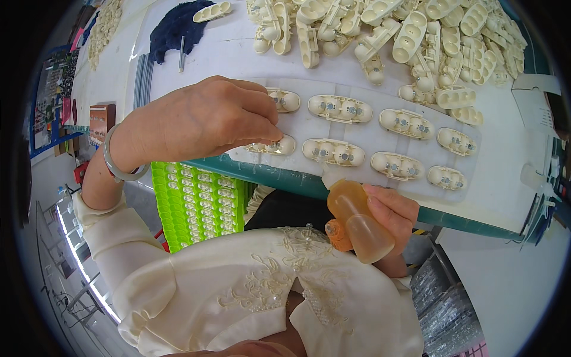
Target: Applying glue and assembling small white plastic components on a production line.
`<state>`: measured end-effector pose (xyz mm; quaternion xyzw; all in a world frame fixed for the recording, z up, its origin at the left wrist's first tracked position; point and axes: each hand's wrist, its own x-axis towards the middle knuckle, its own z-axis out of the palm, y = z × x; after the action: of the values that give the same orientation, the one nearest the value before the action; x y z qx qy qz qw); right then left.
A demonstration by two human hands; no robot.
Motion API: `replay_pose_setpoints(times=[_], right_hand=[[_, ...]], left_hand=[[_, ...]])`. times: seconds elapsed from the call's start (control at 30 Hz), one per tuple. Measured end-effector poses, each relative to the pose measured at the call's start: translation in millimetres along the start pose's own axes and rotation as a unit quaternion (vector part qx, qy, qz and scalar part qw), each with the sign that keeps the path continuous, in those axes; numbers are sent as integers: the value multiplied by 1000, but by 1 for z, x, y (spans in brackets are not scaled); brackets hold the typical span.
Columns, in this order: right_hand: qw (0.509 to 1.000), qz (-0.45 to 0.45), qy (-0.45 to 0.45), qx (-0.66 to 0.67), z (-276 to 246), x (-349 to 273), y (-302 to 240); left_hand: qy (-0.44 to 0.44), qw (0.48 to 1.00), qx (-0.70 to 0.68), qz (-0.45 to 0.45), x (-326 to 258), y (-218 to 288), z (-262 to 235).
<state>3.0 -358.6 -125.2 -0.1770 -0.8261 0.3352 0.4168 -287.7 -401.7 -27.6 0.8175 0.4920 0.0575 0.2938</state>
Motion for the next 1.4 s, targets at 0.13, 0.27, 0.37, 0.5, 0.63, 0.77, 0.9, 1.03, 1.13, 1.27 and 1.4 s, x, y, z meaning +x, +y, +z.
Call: replay_pose_setpoints(times=[0.13,0.27,0.37,0.5,0.63,0.77,0.9,1.03,1.13,1.27,1.4], right_hand=[[1000,6,5,20,-3,0,3],[999,-18,-46,0,-25,-6,17],[998,-7,-54,-34,-24,-10,17],[999,17,0,-47,-12,-4,7],[999,16,29,-39,-7,-5,6],[998,-4,59,-20,-7,-9,13],[998,14,48,-36,-7,-3,5],[998,29,47,0,-5,-8,8],[999,20,33,-4,-7,-6,7],[1000,3,-9,-9,-9,3,2],[999,26,22,-7,-7,-3,4]], left_hand=[[10,1000,22,4,-3,3,1],[20,1000,12,8,-6,1,4],[31,999,-3,10,-4,0,6],[26,1000,-2,14,-2,-1,6],[16,999,13,27,0,-1,2],[18,1000,3,19,-2,1,2],[15,1000,15,17,-1,-1,2],[48,999,-8,9,-1,-2,7],[34,999,3,6,0,0,5],[38,999,2,5,-2,-1,7],[44,999,-1,8,-1,-2,7]])
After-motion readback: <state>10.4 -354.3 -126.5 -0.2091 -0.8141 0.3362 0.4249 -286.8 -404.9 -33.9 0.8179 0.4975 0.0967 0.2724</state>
